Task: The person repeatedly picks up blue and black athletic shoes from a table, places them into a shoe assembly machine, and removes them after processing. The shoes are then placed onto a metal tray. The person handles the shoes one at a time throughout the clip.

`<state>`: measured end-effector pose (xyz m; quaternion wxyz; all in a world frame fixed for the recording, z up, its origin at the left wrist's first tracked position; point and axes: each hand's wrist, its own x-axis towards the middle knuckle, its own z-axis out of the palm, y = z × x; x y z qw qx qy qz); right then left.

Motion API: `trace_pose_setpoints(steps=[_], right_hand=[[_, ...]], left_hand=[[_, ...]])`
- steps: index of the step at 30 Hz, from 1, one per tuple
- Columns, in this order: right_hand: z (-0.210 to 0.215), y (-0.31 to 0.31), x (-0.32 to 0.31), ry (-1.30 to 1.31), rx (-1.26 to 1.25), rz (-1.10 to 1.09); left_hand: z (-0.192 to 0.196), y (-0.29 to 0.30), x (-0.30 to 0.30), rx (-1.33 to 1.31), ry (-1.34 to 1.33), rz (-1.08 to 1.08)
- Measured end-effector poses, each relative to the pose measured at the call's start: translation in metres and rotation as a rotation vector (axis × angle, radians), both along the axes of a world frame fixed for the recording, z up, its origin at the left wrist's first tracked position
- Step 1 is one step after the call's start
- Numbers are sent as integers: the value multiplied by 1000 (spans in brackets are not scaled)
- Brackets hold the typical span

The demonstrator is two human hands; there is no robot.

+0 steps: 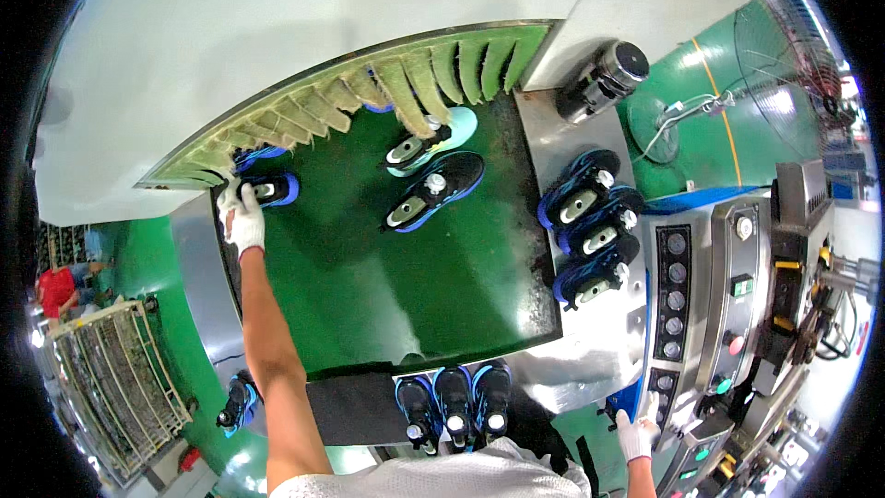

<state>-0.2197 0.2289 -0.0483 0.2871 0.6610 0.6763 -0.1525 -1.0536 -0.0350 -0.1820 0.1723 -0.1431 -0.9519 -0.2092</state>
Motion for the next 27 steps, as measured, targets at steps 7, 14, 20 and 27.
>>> trace_pose_setpoints(steps=[7,14,20,27], right_hand=[[-2,-30,-4,258,-45,75],[67,-40,-139,672,-169,341],[15,-67,-133,645,290,713],[90,-63,40,1175,21,-446]], left_hand=[[-5,-34,99,99,-75,-92],[68,25,298,236,-422,-433],[158,137,511,225,-704,-1240],[258,230,676,214,-795,-1954]])
